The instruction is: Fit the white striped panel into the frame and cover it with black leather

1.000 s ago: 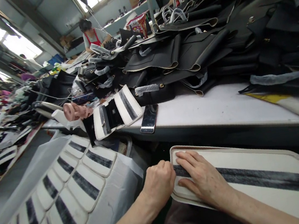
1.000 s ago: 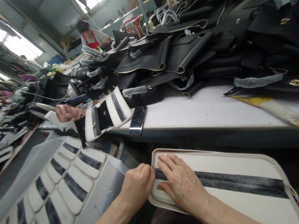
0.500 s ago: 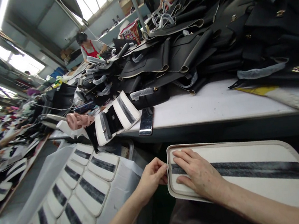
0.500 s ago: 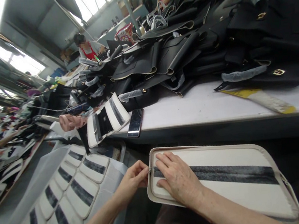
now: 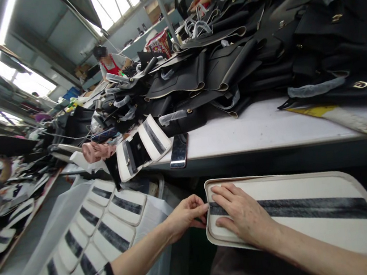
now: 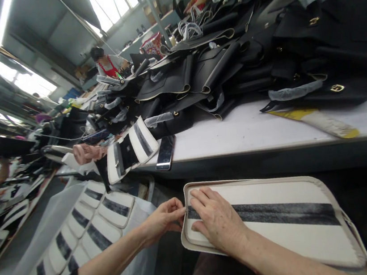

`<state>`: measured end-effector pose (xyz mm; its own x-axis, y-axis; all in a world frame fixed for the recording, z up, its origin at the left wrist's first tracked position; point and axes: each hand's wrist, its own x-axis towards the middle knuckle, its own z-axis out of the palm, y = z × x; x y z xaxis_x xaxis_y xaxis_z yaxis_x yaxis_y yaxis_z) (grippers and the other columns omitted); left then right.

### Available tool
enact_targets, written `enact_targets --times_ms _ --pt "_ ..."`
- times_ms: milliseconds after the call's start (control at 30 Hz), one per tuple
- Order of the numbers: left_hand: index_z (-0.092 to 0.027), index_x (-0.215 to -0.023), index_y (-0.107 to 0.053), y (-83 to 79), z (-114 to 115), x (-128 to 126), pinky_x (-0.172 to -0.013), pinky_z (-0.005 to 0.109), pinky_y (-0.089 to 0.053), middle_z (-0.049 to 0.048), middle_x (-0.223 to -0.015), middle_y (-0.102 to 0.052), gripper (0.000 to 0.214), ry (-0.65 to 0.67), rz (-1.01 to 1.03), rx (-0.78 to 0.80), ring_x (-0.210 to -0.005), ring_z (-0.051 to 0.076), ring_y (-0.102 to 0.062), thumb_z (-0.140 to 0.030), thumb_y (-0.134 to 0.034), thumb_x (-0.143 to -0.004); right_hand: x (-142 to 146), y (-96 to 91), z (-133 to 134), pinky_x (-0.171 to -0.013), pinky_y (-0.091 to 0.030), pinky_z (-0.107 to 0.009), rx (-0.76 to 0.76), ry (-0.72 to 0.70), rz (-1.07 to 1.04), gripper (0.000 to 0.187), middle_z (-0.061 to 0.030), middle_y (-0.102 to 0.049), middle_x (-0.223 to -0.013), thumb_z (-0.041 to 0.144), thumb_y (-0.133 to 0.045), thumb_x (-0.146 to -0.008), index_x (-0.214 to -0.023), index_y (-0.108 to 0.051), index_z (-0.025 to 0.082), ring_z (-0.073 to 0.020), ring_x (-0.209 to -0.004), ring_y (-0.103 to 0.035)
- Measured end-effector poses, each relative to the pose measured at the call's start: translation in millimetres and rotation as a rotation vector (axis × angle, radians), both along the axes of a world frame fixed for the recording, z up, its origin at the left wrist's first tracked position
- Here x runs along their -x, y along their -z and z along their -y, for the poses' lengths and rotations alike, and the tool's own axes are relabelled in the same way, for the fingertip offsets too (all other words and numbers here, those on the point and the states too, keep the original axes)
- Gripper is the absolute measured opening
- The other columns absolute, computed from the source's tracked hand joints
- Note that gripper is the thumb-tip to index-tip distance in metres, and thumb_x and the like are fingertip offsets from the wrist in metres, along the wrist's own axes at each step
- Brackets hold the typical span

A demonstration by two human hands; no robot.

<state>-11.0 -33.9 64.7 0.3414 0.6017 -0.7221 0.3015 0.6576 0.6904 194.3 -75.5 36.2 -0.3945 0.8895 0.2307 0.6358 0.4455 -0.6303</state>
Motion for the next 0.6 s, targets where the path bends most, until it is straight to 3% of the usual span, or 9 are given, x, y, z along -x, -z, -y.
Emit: enact_targets --times_ms 300,467,567,600 --pt "-0.017 -0.079 -0.049 -2.6 -14 -5 -0.065 0.035 -0.055 -0.0021 -0.068 -0.058 0.048 0.065 -0.032 0.069 -0.063 0.012 -0.057 -0.048 -0.083 -0.064 -1 1.7 0 -0.106 -0.044 -0.047 0.029 -0.007 -0.009 0.045 -0.0070 -0.055 -0.133 0.020 -0.076 -0.074 -0.116 -0.059 0.017 -0.0291 -0.123 -0.044" --pt "-0.018 -0.078 -0.047 3.9 -13 -5 -0.061 0.035 -0.056 -0.0034 -0.067 -0.055 0.052 0.103 -0.059 0.060 -0.061 0.012 -0.056 -0.051 -0.083 -0.061 -1 5.7 1 -0.106 -0.045 -0.045 0.005 0.036 -0.012 0.046 -0.0057 -0.056 -0.132 0.023 -0.076 -0.074 -0.117 -0.060 0.018 -0.0280 -0.123 -0.046" --pt "-0.020 -0.077 -0.043 18.8 -10 -1 -0.052 0.031 -0.052 -0.0046 -0.064 -0.053 0.057 0.129 -0.142 0.004 -0.055 0.012 -0.053 -0.060 -0.080 -0.059 8 22.3 0 -0.095 -0.053 -0.037 -0.200 0.107 0.005 0.058 -0.0045 -0.063 -0.124 0.037 -0.082 -0.067 -0.117 -0.061 0.018 -0.0277 -0.112 -0.056" --pt "-0.020 -0.074 -0.043 26.1 -12 0 -0.051 0.031 -0.051 -0.0057 -0.061 -0.050 0.058 0.137 -0.180 -0.038 -0.052 0.012 -0.051 -0.063 -0.078 -0.058 10 30.3 -2 -0.084 -0.057 -0.033 -0.362 0.133 0.008 0.044 -0.0018 -0.070 -0.111 0.035 -0.082 -0.067 -0.104 -0.065 0.020 -0.0250 -0.096 -0.063"
